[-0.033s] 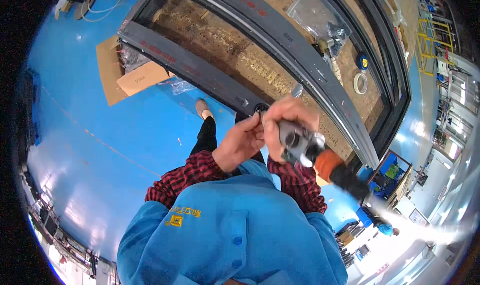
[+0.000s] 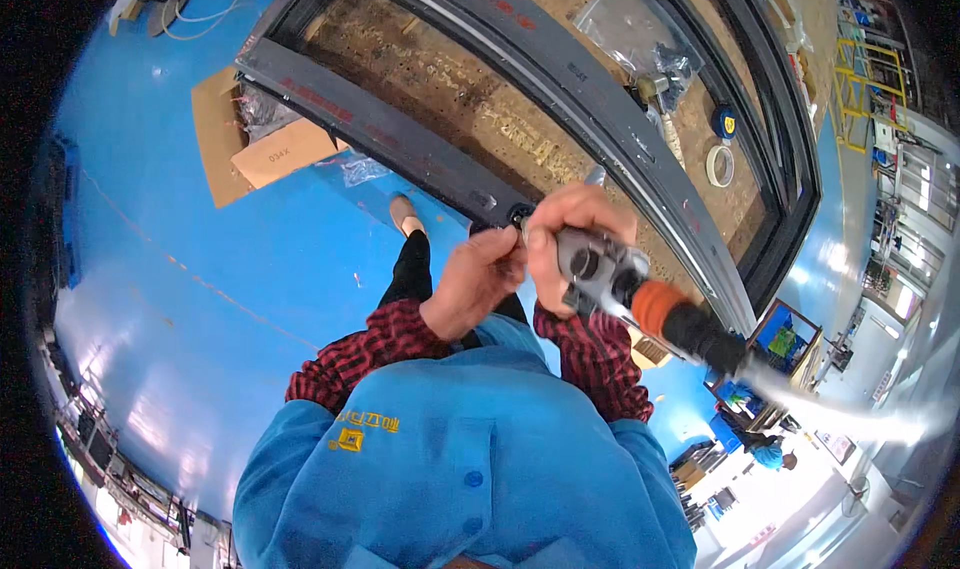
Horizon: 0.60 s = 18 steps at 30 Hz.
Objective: Assembling a metal frame by attaching brackets and components using a pneumatic screwdriver.
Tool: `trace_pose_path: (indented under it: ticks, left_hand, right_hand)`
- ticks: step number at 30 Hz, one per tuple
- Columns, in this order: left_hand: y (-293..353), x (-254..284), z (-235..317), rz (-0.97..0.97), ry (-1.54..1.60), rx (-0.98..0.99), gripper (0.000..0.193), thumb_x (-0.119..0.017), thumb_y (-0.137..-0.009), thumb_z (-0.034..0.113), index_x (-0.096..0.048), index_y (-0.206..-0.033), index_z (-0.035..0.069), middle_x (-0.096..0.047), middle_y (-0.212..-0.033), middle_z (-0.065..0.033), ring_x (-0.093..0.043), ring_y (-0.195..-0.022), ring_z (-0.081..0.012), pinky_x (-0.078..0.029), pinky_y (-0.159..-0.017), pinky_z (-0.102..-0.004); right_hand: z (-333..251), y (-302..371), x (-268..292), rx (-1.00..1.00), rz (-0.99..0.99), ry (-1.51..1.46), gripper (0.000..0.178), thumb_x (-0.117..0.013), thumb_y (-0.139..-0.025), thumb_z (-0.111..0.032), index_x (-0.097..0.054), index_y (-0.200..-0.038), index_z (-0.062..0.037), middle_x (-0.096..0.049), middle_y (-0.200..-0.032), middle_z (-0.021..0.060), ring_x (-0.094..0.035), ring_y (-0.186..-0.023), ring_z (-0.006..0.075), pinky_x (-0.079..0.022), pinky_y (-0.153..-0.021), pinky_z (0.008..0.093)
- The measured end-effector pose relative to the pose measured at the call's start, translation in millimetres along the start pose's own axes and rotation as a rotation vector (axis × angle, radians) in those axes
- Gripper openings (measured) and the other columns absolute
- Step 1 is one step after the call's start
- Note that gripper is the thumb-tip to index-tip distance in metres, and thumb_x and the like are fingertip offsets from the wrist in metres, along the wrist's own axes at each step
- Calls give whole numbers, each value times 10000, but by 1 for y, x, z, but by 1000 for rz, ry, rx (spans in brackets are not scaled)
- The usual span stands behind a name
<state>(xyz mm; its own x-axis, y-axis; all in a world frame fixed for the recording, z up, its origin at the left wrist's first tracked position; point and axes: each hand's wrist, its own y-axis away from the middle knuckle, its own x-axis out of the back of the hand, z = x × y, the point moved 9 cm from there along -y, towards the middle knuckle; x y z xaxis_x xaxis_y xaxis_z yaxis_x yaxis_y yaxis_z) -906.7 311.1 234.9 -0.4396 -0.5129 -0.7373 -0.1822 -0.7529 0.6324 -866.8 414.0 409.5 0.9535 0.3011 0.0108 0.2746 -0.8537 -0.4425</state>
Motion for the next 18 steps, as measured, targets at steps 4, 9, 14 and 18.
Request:
trace_pose_path:
  ticks: [4,9,14,18]
  left_hand:
    - [46,-53,111,47,-1390,-1204,350,-756,-759,208,-669,-1085,117,-656,-1063,-45,-587,-1008,-206,-455,-928,-371]
    - [15,-72,112,-143,-1681,-1305,386,-759,-663,243,-681,-1025,132,-656,-1117,15,-563,-1068,-219,-385,-1017,-425]
    - [-4,-65,95,-333,-1728,-1243,390,-761,-651,250,-682,-1016,138,-661,-1125,50,-568,-1050,-204,-361,-1037,-432]
    - [-4,-66,95,-311,-1737,-1230,378,-757,-655,245,-683,-1011,142,-665,-1126,58,-568,-1044,-196,-359,-1038,-442]
  right_hand:
    - [4,-4,-2,16,10,-24,313,-706,-826,-73,-424,-958,-104,-536,-732,70,-536,-626,200,-458,-587,331]
    - [-5,11,1,77,72,-25,320,-709,-834,-89,-409,-945,-106,-535,-715,67,-538,-597,196,-455,-577,319]
    - [-5,13,9,91,106,-20,322,-706,-840,-98,-401,-942,-107,-537,-709,67,-538,-584,193,-454,-579,315]
    - [-3,13,7,73,80,-15,315,-696,-842,-93,-398,-945,-107,-538,-709,67,-539,-588,193,-453,-581,313]
